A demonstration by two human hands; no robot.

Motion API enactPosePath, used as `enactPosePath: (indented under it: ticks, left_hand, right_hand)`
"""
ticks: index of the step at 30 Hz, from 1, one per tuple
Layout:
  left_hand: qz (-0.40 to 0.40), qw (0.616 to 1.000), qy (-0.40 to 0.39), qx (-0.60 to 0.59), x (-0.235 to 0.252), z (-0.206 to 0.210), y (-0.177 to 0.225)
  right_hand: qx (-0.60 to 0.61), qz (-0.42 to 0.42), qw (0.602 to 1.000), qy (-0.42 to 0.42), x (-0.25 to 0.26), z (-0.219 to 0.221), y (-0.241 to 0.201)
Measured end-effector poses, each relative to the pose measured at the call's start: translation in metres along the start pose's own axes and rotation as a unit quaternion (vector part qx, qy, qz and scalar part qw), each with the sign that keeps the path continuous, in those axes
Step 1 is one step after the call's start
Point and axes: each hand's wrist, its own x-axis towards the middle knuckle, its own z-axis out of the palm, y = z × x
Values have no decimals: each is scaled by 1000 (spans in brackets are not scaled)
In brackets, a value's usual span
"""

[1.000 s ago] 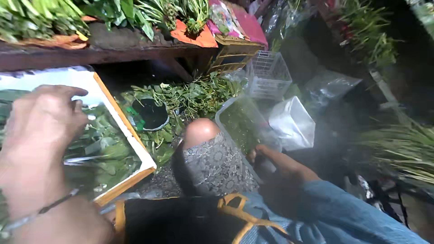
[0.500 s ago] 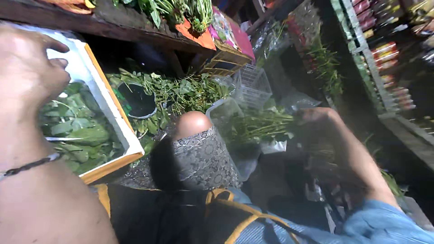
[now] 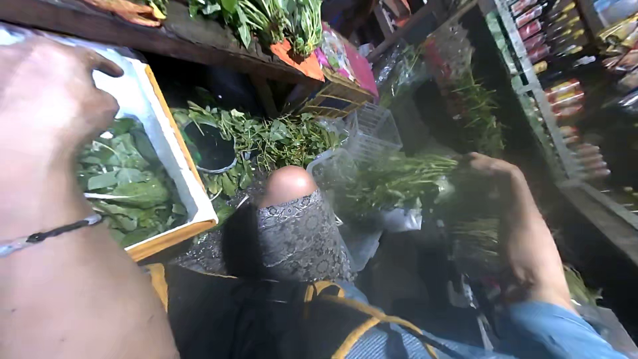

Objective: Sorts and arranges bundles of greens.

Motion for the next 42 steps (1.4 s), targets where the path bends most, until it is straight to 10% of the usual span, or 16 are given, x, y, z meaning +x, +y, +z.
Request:
enactPosePath:
  ticks: [9, 23, 30, 34, 37, 42]
  left_hand:
    - [2, 1000, 29, 6, -6, -2, 7]
    - [45, 996, 63, 38, -12, -13, 0]
    - [34, 997, 63, 29, -24, -20, 23]
    - [10, 998, 54, 35, -29, -21, 34]
    - [-4, 997, 64, 33, -37, -27, 39]
    - [-26, 997, 64, 44, -41, -37, 38]
  right_hand:
    - [-19, -15, 999, -25, 25, -16, 14]
    - [243, -51, 926, 285, -47, -103, 10]
    - [297, -135, 852, 409, -10, 65, -47]
    - [193, -82, 973, 100, 70, 187, -65]
    - [230, -49, 972, 8, 70, 182, -74]
    - [271, -75, 947, 156, 60, 107, -59]
